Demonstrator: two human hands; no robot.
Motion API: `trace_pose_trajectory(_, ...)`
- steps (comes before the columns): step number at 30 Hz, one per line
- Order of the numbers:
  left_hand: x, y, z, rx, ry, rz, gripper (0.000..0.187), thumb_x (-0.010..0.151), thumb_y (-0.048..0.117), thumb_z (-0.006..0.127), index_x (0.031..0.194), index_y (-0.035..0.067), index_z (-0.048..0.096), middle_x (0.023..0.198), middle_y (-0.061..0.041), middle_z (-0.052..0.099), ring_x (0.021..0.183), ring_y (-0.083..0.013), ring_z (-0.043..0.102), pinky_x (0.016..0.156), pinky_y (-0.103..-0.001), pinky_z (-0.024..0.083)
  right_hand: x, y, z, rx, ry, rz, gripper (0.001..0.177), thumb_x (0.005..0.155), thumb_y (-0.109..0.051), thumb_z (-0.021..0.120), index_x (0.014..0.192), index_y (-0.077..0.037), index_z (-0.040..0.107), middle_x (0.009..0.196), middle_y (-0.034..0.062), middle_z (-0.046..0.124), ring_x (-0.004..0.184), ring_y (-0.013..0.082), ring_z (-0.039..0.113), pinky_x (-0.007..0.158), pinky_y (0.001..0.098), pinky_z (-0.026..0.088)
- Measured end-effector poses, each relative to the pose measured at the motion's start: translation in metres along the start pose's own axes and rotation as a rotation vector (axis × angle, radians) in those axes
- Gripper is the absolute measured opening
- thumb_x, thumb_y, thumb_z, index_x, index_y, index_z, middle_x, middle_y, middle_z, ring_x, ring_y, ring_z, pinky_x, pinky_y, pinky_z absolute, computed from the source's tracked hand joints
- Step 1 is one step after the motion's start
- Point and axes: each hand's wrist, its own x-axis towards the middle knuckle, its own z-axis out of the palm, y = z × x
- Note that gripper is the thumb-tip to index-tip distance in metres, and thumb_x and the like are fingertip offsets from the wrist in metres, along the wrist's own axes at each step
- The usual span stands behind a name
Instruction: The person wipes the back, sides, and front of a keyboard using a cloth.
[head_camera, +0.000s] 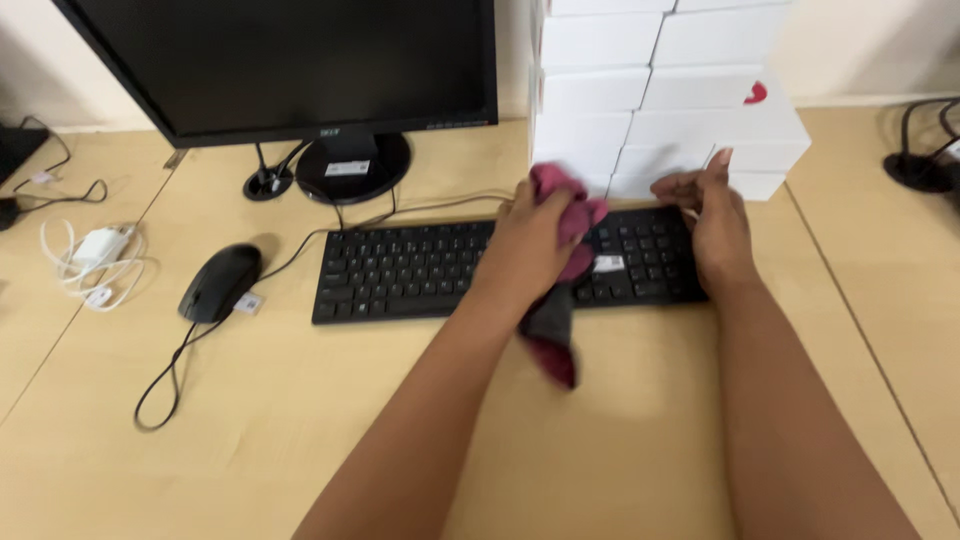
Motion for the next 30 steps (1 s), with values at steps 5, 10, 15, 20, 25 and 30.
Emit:
trace_pose_trajectory(5, -0.031, -0.005, -0.033, 0.060, 0.026, -0.003, 0.057, 0.079, 0.020, 0.075, 0.133, 0.015, 0.059, 0.142, -0.025, 0.049, 0.121, -0.0473, 0.054, 0.096, -0.051, 0.050, -0.001, -0.005, 0.000, -0.015, 0.015, 0.016, 0.087, 0.101, -0.070, 0.017, 0.108, -0.002, 0.070, 0.111, 0.0094, 0.071, 0.113, 0.0212, 0.062, 0.104, 0.0389, 0.044)
trace_pose_trajectory(10, -0.023, -0.009, -0.046, 0.069, -0.044, -0.105, 0.054, 0.084, 0.028, 0.075, 0.133, 0.016, 0.057, 0.136, -0.020, 0.054, 0.118, -0.0437, 0.058, 0.098, -0.050, 0.051, -0.007, -0.014, 0.005, -0.017, 0.023, 0.049, 0.083, 0.102, -0.068, 0.018, 0.109, -0.002, 0.068, 0.116, 0.0098, 0.071, 0.116, 0.0219, 0.062, 0.102, 0.0392, 0.045)
trace_pose_trajectory(15, -0.019, -0.016, -0.043, 0.024, -0.030, -0.089, 0.055, 0.084, 0.028, 0.076, 0.133, 0.013, 0.056, 0.135, -0.024, 0.052, 0.114, -0.0447, 0.059, 0.096, -0.050, 0.051, -0.007, -0.016, 0.006, -0.024, 0.019, 0.051, 0.085, 0.103, -0.068, 0.018, 0.107, -0.001, 0.069, 0.114, 0.0111, 0.071, 0.115, 0.0231, 0.062, 0.103, 0.0384, 0.047)
trace_pose_trajectory(20, -0.022, -0.016, -0.040, 0.030, -0.025, -0.067, 0.057, 0.082, 0.025, 0.077, 0.133, 0.011, 0.055, 0.132, -0.023, 0.053, 0.116, -0.0442, 0.058, 0.095, -0.050, 0.052, -0.011, -0.022, 0.007, -0.047, 0.023, 0.058, 0.085, 0.103, -0.068, 0.017, 0.108, -0.001, 0.069, 0.114, 0.0109, 0.071, 0.114, 0.0226, 0.062, 0.101, 0.0384, 0.047)
trace_pose_trajectory(25, -0.027, -0.007, -0.033, 0.089, 0.017, 0.114, 0.056, 0.077, 0.016, 0.078, 0.130, 0.010, 0.059, 0.134, -0.021, 0.053, 0.118, -0.0415, 0.057, 0.099, -0.049, 0.050, -0.010, -0.018, 0.006, -0.033, 0.019, 0.068, 0.085, 0.103, -0.068, 0.018, 0.109, -0.001, 0.069, 0.114, 0.0116, 0.070, 0.112, 0.0238, 0.062, 0.101, 0.0386, 0.046)
trace_pose_trajectory(30, -0.036, 0.001, -0.032, 0.060, -0.002, 0.153, 0.052, 0.076, 0.012, 0.076, 0.127, 0.011, 0.064, 0.136, -0.017, 0.054, 0.121, -0.0397, 0.053, 0.100, -0.048, 0.046, -0.007, -0.012, 0.006, -0.041, 0.005, 0.039, 0.085, 0.104, -0.068, 0.017, 0.111, -0.001, 0.069, 0.115, 0.0121, 0.070, 0.112, 0.0238, 0.061, 0.100, 0.0384, 0.046)
